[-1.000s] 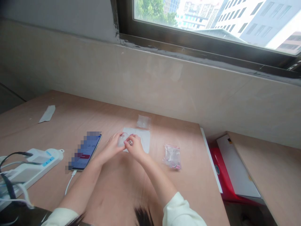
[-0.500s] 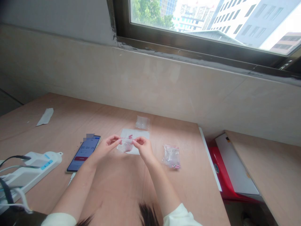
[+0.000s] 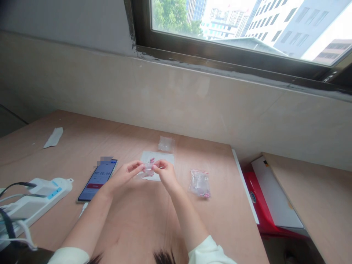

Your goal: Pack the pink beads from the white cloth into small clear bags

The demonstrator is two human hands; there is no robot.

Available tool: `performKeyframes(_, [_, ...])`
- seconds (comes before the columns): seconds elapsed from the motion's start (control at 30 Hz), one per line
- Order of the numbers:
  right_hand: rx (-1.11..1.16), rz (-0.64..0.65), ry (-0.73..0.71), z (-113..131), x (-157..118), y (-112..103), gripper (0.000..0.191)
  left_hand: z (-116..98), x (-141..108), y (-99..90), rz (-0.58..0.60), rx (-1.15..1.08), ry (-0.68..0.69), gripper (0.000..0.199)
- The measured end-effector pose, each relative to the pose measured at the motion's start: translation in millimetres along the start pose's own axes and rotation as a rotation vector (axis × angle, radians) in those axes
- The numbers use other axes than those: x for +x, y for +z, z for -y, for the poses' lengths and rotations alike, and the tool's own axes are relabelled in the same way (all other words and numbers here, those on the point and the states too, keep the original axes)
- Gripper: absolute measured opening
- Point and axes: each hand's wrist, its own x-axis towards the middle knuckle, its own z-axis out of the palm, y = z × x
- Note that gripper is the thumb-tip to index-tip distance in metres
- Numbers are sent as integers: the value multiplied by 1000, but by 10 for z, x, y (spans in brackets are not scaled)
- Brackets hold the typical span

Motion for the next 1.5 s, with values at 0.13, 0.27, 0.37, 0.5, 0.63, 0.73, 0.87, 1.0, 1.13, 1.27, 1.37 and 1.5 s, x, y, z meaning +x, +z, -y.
performKeyframes(0.13, [7,11,14,20,-2,50,15,-1,12,32,-13,36,12,25])
performKeyframes(0.27, [107,84,73,-12,-44,89,22,30,5,77,18,-3,22,27])
performKeyframes(0.37, [125,-1,58,-47,-69,88,22,67,-24,103,32,-11,-26,28])
performKeyframes(0.5, [120,-20,80,-60,-111,57,23,100,-61,105,-50,17,-50,26])
performKeyframes(0.63, [150,21,87,-11,-147,5,27,97,-64,88,1,-27,-29,28])
performKeyframes(0.73, [166,3,72,26,-130,-18,30,86,-37,85,-2,-23,-18,28])
performKeyframes(0.87, [164,61,-12,-22,-118,-19,27,64,30,131,-54,-47,-24,29])
performKeyframes(1.0, [187,32,74,-140,-243,-104,30,115,72,203,-56,-109,-52,33])
performKeyframes(1.13, [94,-322,154,-182,-440,-478,30,407,22,189,-217,-39,-77,33])
performKeyframes(1.27, [-230,-630,156,-246,-528,-1018,21,789,-106,153,-260,67,-182,37])
performKeyframes(1.37, [-598,-758,157,-346,-524,-1252,14,916,-181,171,-243,84,-149,36])
performKeyframes(1.5, [-1005,-909,215,-396,-511,-1220,25,873,-208,201,-242,117,-123,34])
